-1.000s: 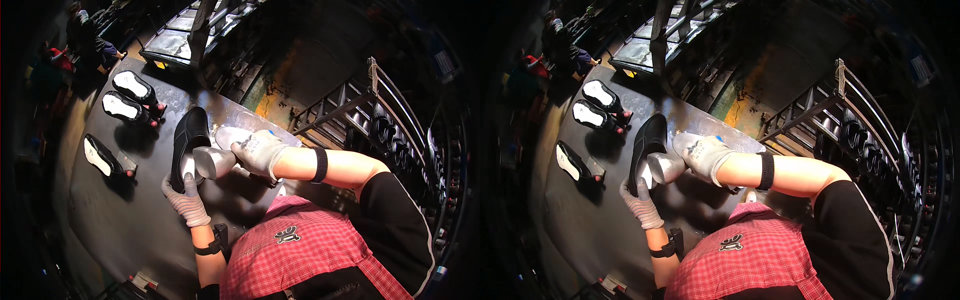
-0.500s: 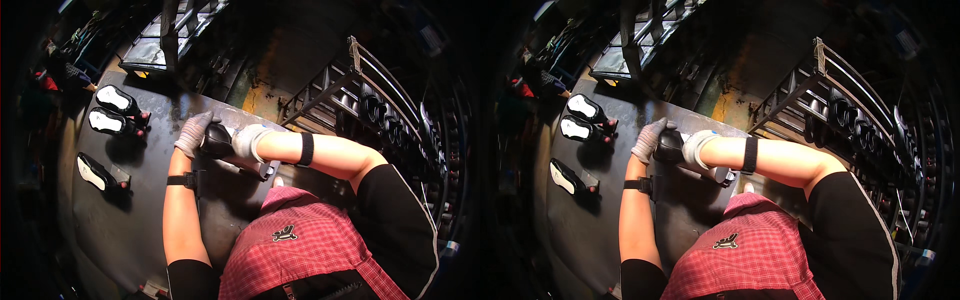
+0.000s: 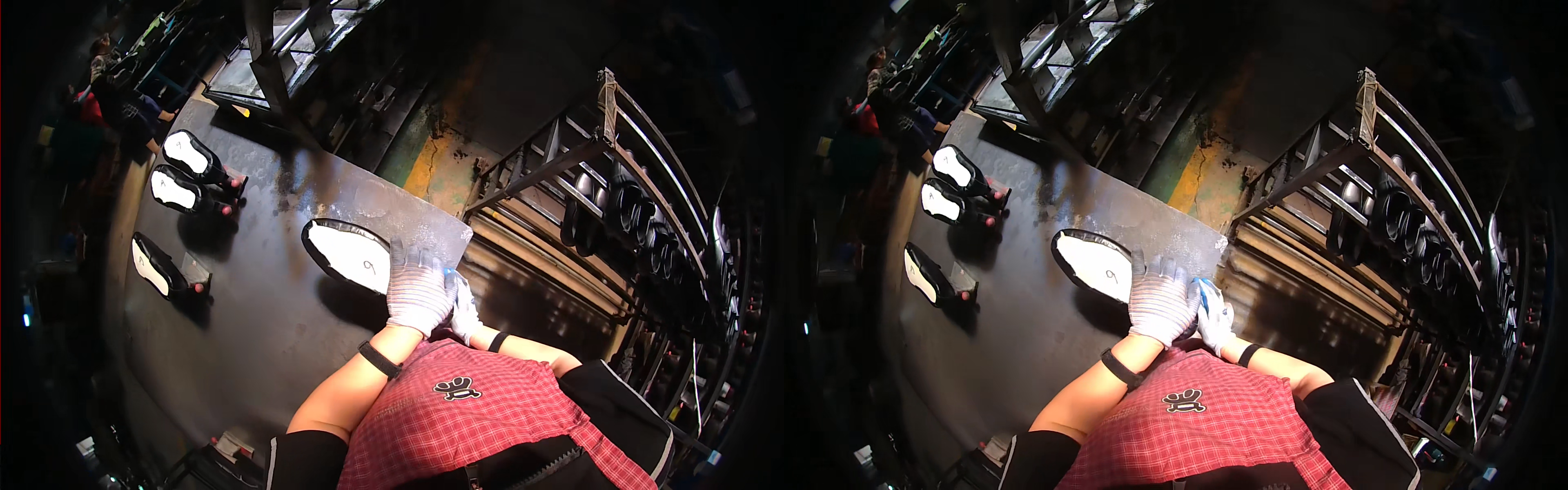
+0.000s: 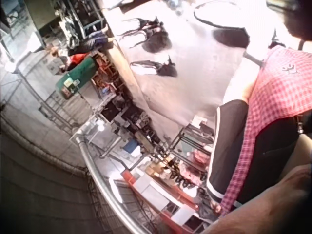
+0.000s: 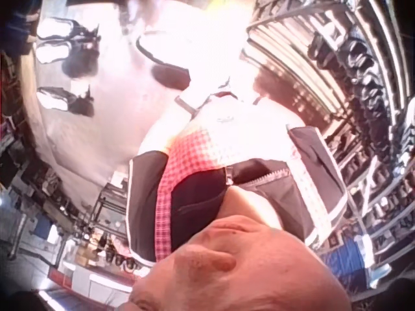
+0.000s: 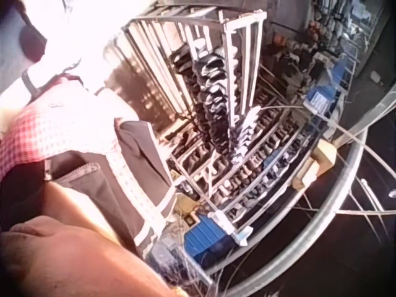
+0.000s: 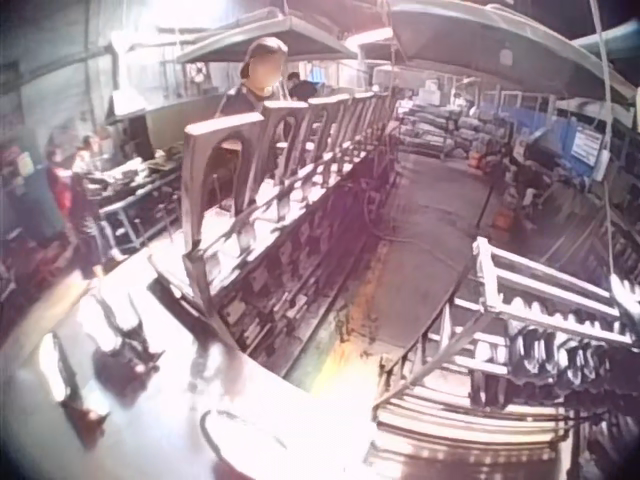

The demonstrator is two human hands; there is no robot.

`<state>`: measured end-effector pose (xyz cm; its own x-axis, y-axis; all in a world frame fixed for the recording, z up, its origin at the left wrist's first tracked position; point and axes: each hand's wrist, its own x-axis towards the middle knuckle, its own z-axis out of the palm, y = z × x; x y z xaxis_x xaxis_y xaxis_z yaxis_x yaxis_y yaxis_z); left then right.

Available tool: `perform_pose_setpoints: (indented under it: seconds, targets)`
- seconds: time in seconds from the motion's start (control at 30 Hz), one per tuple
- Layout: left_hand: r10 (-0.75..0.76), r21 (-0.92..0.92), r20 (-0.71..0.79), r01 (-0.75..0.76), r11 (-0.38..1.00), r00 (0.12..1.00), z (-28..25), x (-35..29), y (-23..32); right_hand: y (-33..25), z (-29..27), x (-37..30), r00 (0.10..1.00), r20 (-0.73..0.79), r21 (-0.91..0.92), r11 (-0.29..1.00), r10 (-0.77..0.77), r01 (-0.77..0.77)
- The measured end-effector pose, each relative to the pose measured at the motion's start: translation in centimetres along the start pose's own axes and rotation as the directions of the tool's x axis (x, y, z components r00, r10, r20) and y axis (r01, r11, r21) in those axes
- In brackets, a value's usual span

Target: Inspecting and cleaning shoe soles in a manufacturing line.

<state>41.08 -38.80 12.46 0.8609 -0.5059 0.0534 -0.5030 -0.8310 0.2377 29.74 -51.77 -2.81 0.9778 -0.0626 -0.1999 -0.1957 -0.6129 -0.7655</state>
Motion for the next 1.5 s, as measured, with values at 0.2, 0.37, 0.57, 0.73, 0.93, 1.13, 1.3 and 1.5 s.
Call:
perform_pose_setpoints:
  seconds: [0.2,0.37,0.57,0.73,0.93,1.13,1.3,1.5]
  targets:
    - [0.015,-0.085,0.004,-0.014,0.996,1.000,-1.7,1.8,0.3,3.5,4.4,5.1,0.969,0.199,0.951,0.212,0.144,-0.227]
    - [-0.410,-0.433,-0.659,0.129,0.892,0.630,0.4,-3.6,-5.0,-8.8,-8.9,2.2,0.940,0.052,0.261,0.913,-0.338,0.314]
    - [-0.695,-0.834,0.451,-0.012,-0.551,0.560,0.8,-2.1,-12.0,-13.4,-8.7,4.7,0.717,0.360,-0.216,0.694,-0.597,0.687]
    - [-0.834,-0.859,0.299,-0.250,-0.447,0.465,-1.0,-2.8,-19.3,-17.7,-3.6,11.3,0.621,0.474,-0.179,0.622,-0.624,0.763]
    - [-0.987,-0.815,-0.011,-0.573,-0.085,0.162,-1.3,-13.9,-28.4,-28.9,8.4,18.5,0.405,0.540,-0.026,0.466,-0.738,0.885]
    - [-0.855,-0.914,0.115,-0.391,0.108,-0.506,-3.6,-27.0,-30.6,-41.8,20.8,21.6,0.551,0.560,-0.245,0.511,-0.619,0.824]
    - [-0.766,-0.775,0.168,-0.563,0.285,-0.620,-5.1,-40.4,-36.9,-44.2,26.7,22.2,0.446,0.224,-0.102,0.435,-0.866,0.895]
    - [-0.878,-0.706,0.145,-0.669,0.232,-0.456,-3.9,-41.5,-37.3,-33.1,20.5,14.6,0.359,0.504,0.071,0.452,-0.785,0.889]
